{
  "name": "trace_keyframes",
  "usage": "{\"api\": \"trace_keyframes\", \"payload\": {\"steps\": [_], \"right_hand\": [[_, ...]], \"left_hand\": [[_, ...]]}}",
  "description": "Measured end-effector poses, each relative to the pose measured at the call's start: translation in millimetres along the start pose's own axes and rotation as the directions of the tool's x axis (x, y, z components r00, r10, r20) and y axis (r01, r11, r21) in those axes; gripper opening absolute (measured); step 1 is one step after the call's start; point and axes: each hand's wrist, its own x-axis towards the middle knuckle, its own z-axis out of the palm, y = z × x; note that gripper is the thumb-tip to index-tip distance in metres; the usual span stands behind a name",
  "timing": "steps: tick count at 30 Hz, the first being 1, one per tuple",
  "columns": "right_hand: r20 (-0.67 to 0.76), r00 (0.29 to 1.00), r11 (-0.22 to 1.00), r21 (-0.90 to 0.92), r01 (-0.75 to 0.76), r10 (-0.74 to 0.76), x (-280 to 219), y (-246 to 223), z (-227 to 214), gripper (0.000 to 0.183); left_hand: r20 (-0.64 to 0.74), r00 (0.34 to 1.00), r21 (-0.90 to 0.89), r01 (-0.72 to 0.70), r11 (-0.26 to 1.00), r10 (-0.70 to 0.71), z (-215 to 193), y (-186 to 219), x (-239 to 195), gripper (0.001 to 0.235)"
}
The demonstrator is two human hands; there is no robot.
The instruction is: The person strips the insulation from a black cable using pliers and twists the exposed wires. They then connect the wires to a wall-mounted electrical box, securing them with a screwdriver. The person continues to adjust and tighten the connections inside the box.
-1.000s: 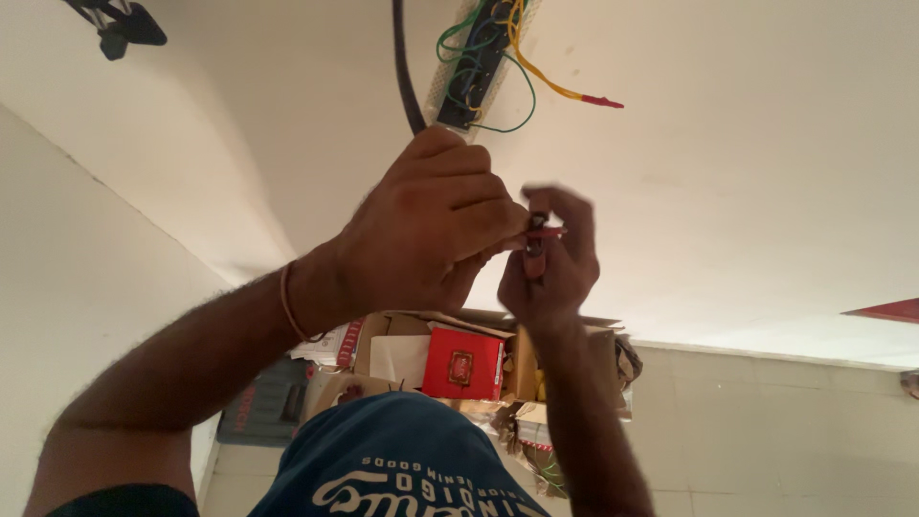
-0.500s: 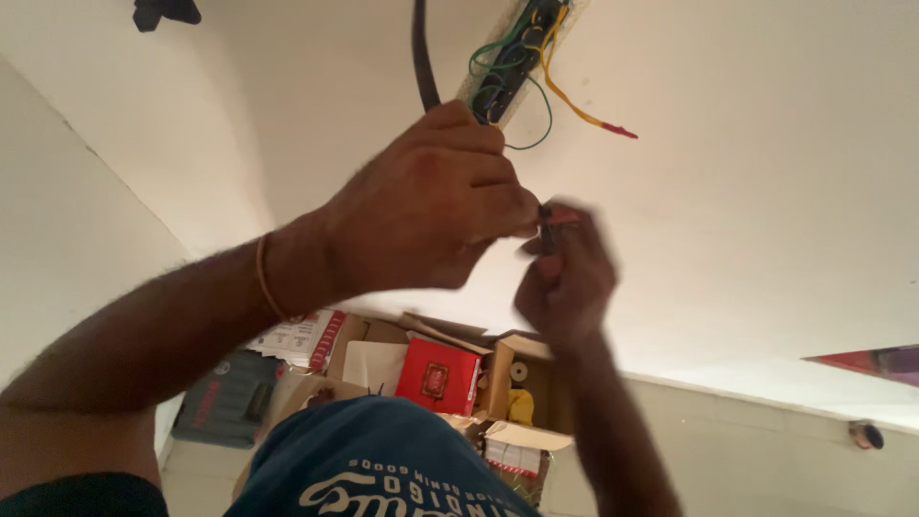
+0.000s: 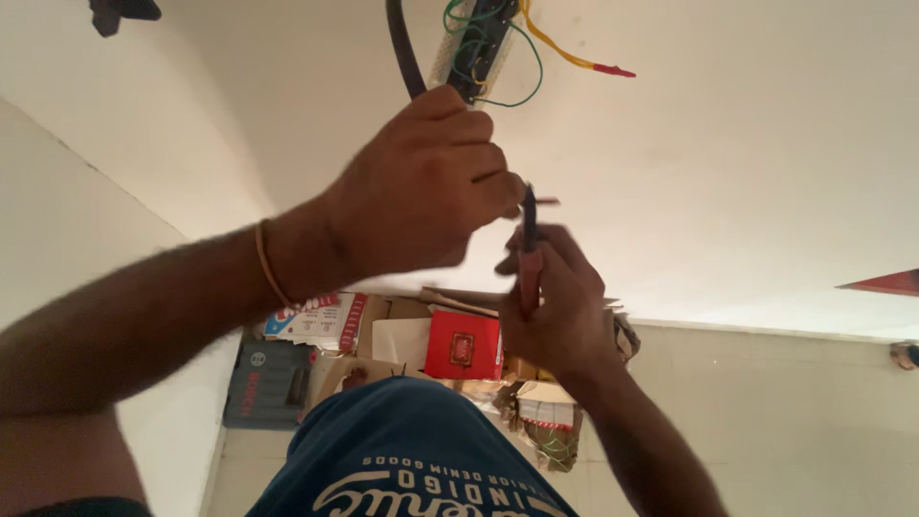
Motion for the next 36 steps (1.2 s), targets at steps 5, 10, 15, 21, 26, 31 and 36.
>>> {"api": "trace_keyframes", "payload": {"steps": [5,10,15,21,26,31,36], "right_hand": [[-0.328,0.83,0.87,-0.37,0.328,-0.452,43.4,27.2,5.7,0.016],[-0.168,0.776,0.684,-0.608,0.404,-0.608,61.0,24.0,-31.9,0.012],[-0.157,0.986,0.993,-0.11,0.04,-0.057,35.1,1.7,-18.8,0.012],[-0.052,0.977,0.777,0.616,-0.132,0.207,6.6,-7.4,3.2,0.028],[-0.14,0.939,0.53,0.847,-0.052,0.316,3.4,-2.9,23.6,0.043],[-0.177,0.908,0.487,0.873,-0.033,0.38,2.6,-10.3,26.7,0.037],[-0.226,0.877,0.389,0.92,0.049,0.423,6.5,-20.6,31.2,0.042]], "left_hand": [[0.078,0.994,-0.301,0.098,0.949,-0.078,-10.1,14.5,13.9,0.005],[0.137,0.986,-0.324,0.131,0.937,-0.09,-28.5,12.3,22.2,0.01],[-0.027,0.998,-0.17,0.05,0.984,-0.055,-25.3,11.3,16.8,0.043],[-0.167,0.962,-0.268,0.164,0.949,-0.214,6.0,6.1,8.8,0.03],[-0.188,0.931,-0.345,0.235,0.909,-0.312,24.5,4.2,9.7,0.028],[-0.234,0.917,-0.366,0.224,0.903,-0.322,35.1,3.4,16.8,0.022],[-0.253,0.91,-0.378,0.219,0.899,-0.328,48.5,6.1,19.7,0.024]]}}
